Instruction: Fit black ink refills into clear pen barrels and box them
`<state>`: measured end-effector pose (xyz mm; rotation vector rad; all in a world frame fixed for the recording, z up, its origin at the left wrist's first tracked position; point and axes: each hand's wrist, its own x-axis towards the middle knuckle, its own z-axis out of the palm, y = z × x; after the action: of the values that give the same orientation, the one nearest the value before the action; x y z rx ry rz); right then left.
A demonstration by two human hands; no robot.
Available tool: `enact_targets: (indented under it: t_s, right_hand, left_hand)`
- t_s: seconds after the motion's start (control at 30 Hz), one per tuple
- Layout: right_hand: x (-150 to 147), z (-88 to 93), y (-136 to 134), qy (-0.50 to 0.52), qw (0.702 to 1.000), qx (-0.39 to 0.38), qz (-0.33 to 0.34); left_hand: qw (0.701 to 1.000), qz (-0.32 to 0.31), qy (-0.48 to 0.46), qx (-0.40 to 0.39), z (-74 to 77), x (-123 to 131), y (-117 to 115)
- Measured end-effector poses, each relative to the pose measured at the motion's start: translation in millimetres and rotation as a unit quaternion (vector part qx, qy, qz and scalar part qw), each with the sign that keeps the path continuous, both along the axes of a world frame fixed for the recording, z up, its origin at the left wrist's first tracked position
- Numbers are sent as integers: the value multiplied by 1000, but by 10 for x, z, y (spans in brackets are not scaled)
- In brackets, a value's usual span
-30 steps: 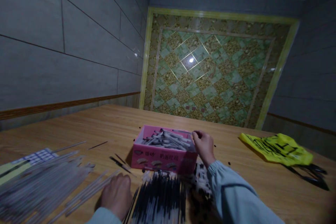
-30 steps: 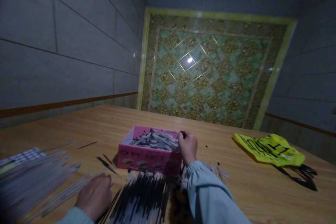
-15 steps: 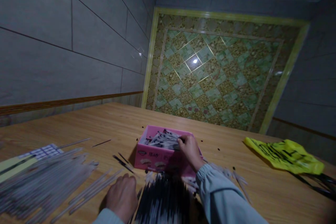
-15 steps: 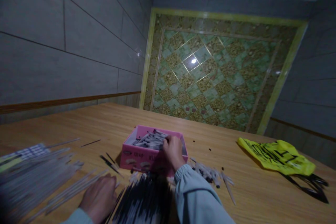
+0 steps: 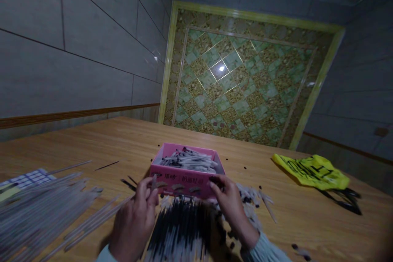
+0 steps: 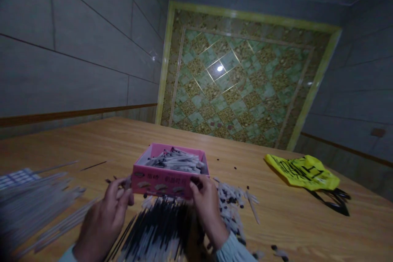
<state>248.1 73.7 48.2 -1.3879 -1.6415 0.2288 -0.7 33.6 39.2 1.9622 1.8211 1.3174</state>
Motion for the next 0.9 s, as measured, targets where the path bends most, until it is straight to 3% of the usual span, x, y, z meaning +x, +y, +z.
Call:
enact_targets:
  t_s: [0.1,0.2,0.3,0.4,0.47,0.6,0.77,0.83,0.9]
  right_hand:
    - [16,-178,-356,-18,997,-46,52]
    - [33,-334,-588,-78,990,-87,84]
    - [-8,-458,-678,-129,977,-56,159]
    - [-93,-580,-669,-184,960,7,211]
    - [-148,-666,-646,-220,952,27,212]
    - [-237,-792,-633,-277,935,57,214]
    - [-264,-739,-679,-209,954,13,217]
    - [-218,-643,-707,-188,949,73,242]
    - [-160,-519,-744,-180,931,193,250]
  left_hand:
    - [971,-118,-208,-25,-100,172,-51]
    - [887,-191,-398,-133,-209,387,-97]
    - [791,-217,-533,-207,-259,527,-139]
    - [738,-198,-603,-231,-269,548,-155]
    - [723,-187,-620,-241,-280,519,-140]
    - [722,-160,-622,-258,-329,463,-81]
    - [708,-130,-640,-268,-379,482,-57]
    - [700,-119,-654,-259,-385,492,-56]
    - [694,-111,-669,-243,-387,491,-46]
